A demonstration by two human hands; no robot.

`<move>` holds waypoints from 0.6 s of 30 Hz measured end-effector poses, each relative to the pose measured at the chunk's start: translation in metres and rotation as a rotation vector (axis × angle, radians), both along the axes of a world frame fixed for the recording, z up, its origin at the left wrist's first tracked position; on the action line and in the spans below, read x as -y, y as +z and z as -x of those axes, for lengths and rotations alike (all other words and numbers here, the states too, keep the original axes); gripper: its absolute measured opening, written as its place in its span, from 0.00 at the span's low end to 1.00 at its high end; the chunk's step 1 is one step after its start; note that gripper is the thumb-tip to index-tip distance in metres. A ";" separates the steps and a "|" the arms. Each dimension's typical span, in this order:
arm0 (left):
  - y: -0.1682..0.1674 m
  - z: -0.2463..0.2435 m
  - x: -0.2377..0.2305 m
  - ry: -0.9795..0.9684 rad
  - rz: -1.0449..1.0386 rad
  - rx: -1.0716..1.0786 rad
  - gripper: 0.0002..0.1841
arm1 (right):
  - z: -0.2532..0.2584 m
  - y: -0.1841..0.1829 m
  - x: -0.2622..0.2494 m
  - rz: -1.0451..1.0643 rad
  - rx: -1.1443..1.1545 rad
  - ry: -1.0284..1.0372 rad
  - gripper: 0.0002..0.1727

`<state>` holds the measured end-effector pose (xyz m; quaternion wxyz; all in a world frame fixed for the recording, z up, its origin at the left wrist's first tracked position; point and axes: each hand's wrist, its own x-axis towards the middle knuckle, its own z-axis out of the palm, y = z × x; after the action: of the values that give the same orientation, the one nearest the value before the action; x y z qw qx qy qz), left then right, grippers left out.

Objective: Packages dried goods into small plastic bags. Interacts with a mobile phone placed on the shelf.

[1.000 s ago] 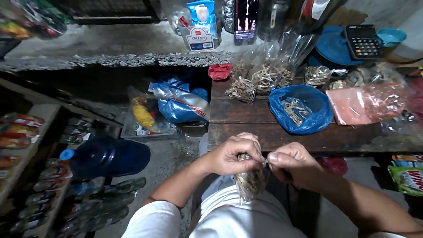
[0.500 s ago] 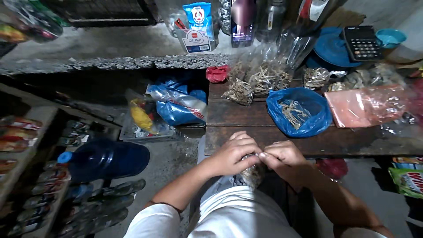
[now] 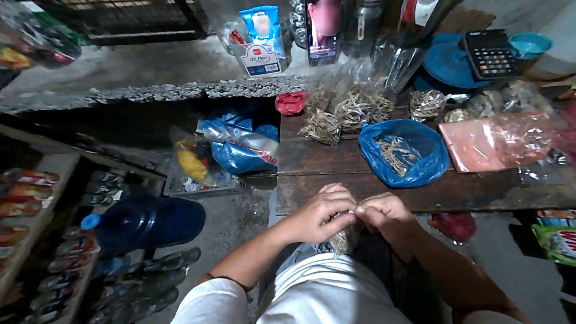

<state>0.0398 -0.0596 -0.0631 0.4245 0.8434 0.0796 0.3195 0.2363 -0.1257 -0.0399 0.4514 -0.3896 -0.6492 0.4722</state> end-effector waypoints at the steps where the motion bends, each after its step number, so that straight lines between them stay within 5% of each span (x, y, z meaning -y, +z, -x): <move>1: 0.000 0.000 0.000 -0.002 0.004 0.006 0.20 | 0.001 0.000 0.000 0.002 -0.016 -0.007 0.21; 18: -0.001 0.002 -0.004 0.005 -0.014 0.053 0.22 | 0.006 -0.009 -0.001 -0.066 -0.139 -0.025 0.20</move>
<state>0.0381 -0.0551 -0.0641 0.4199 0.8373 0.0679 0.3435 0.2300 -0.1250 -0.0485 0.5138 -0.3487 -0.6266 0.4709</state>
